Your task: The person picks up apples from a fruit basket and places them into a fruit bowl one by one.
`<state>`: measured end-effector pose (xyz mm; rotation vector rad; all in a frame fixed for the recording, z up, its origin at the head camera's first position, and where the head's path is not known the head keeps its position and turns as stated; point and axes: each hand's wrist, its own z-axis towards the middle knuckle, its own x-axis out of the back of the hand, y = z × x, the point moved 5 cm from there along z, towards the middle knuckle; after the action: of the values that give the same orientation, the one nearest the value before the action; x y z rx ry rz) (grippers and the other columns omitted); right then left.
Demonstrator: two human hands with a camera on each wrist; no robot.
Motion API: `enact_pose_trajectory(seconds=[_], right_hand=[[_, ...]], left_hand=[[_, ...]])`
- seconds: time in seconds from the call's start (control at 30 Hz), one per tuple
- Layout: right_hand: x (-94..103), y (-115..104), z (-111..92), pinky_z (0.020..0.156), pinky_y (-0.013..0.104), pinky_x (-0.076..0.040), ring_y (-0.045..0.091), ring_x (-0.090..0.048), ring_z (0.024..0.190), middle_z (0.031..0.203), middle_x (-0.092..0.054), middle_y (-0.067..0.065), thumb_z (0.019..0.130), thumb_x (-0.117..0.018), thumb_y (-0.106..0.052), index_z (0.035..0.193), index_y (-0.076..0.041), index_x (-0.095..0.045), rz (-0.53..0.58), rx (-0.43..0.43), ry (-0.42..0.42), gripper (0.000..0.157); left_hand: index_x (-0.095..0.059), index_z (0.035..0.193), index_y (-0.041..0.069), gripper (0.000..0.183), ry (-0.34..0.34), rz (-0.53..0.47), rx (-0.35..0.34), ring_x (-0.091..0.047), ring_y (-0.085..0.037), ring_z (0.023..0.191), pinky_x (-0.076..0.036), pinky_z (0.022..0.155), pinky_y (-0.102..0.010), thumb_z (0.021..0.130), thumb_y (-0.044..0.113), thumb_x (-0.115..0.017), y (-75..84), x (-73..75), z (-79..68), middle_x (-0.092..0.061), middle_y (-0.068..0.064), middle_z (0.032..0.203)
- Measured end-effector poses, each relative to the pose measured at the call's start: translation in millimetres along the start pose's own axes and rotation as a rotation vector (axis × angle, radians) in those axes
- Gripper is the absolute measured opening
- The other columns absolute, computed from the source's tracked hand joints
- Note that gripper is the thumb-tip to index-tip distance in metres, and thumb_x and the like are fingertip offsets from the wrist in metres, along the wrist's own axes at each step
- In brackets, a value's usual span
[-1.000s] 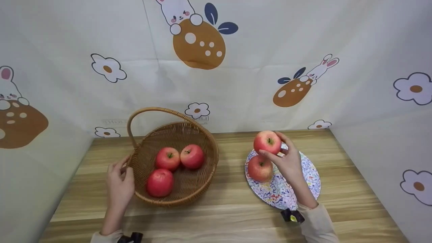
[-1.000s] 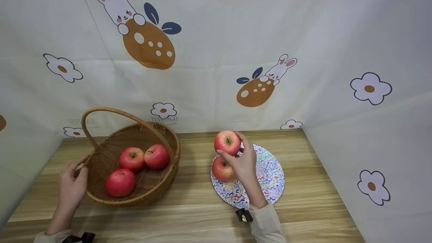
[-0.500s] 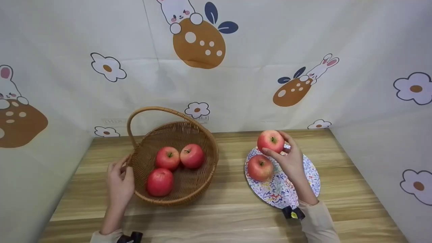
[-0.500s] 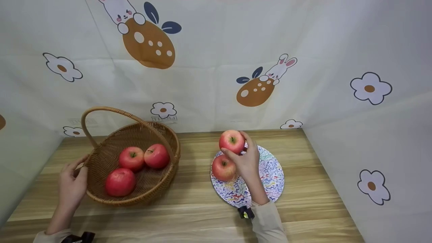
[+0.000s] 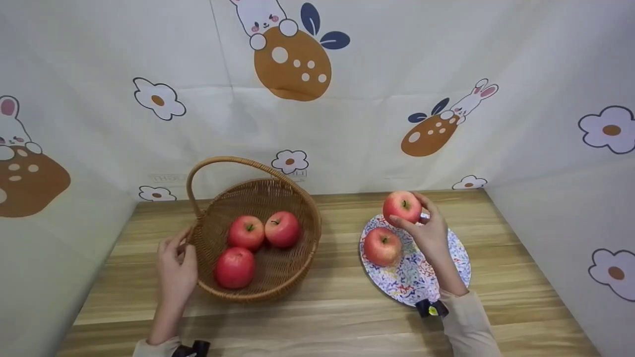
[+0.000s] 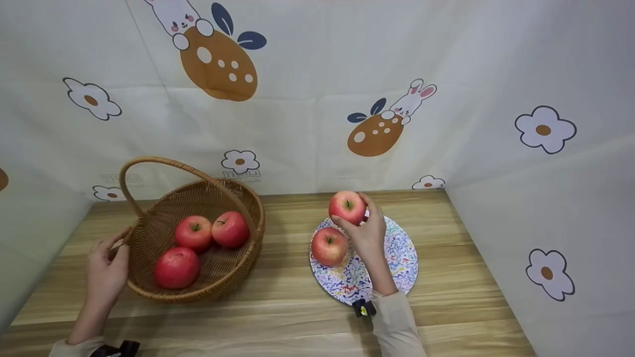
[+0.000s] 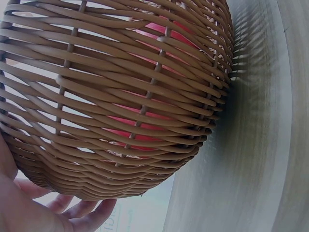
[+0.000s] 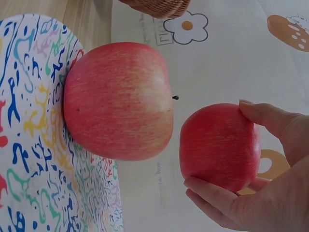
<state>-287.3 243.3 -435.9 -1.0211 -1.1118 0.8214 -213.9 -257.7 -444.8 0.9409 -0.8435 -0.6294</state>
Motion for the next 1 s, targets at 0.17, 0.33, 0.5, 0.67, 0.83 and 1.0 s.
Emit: enact_pose_trajectory(seconds=[0.17, 0.33, 0.5, 0.67, 0.83, 1.0], right_hand=[[-0.1, 4.9, 3.5, 0.079, 0.018, -0.048, 0.031, -0.055, 0.109, 0.153, -0.049, 0.017, 0.087, -0.088, -0.018, 0.155, -0.004, -0.049, -0.009, -0.006, 0.002, 0.079], [-1.0, 10.3, 7.6, 0.081, 0.015, -0.047, 0.034, -0.056, 0.114, 0.152, -0.049, 0.020, 0.087, -0.087, -0.015, 0.154, 0.000, -0.049, -0.002, 0.004, 0.005, 0.078], [-1.6, 18.5, 12.9, 0.080, 0.015, -0.048, 0.032, -0.056, 0.113, 0.151, -0.050, 0.019, 0.088, -0.086, -0.016, 0.154, -0.001, -0.049, -0.007, -0.008, -0.004, 0.078], [-1.5, 24.6, 15.8, 0.082, 0.014, -0.047, 0.032, -0.056, 0.118, 0.152, -0.049, 0.020, 0.088, -0.087, -0.016, 0.154, 0.001, -0.048, -0.019, -0.015, -0.013, 0.079], [-3.2, 29.8, 17.8, 0.083, 0.011, -0.046, 0.034, -0.055, 0.125, 0.150, -0.050, 0.022, 0.087, -0.087, -0.016, 0.152, 0.003, -0.049, -0.021, -0.011, -0.027, 0.078], [-5.0, 37.2, 20.7, 0.085, 0.013, -0.045, 0.034, -0.056, 0.127, 0.148, -0.053, 0.023, 0.087, -0.088, -0.014, 0.149, 0.004, -0.051, -0.037, 0.002, -0.029, 0.075]], left_hand=[[-0.063, 0.135, -0.014, 0.042, 0.003, -0.005, -0.006, -0.060, -0.016, 0.098, -0.043, 0.083, -0.003, 0.096, -0.008, -0.048, 0.7, 0.3, -0.1, -0.056, -0.027, 0.121], [-0.064, 0.135, -0.012, 0.042, 0.007, -0.005, -0.008, -0.054, 0.005, 0.090, -0.044, 0.081, -0.003, 0.096, -0.008, -0.048, 0.8, 0.2, -1.2, -0.057, -0.027, 0.120], [-0.064, 0.135, -0.013, 0.042, 0.002, 0.001, -0.011, -0.053, 0.005, 0.091, -0.044, 0.080, -0.003, 0.097, -0.007, -0.048, -0.3, 0.6, -0.7, -0.056, -0.027, 0.121], [-0.063, 0.135, -0.014, 0.042, -0.005, -0.007, -0.016, -0.054, 0.006, 0.090, -0.045, 0.080, -0.004, 0.097, -0.007, -0.048, -1.3, 0.6, -0.5, -0.055, -0.026, 0.118], [-0.064, 0.135, -0.013, 0.041, 0.005, -0.003, -0.030, -0.055, 0.006, 0.090, -0.044, 0.081, -0.004, 0.096, -0.008, -0.049, -0.4, 0.6, -1.3, -0.056, -0.026, 0.117], [-0.066, 0.134, -0.011, 0.041, 0.018, 0.019, -0.037, -0.055, 0.004, 0.089, -0.043, 0.084, -0.005, 0.095, -0.010, -0.050, 0.6, 0.1, -1.4, -0.057, -0.025, 0.114]])
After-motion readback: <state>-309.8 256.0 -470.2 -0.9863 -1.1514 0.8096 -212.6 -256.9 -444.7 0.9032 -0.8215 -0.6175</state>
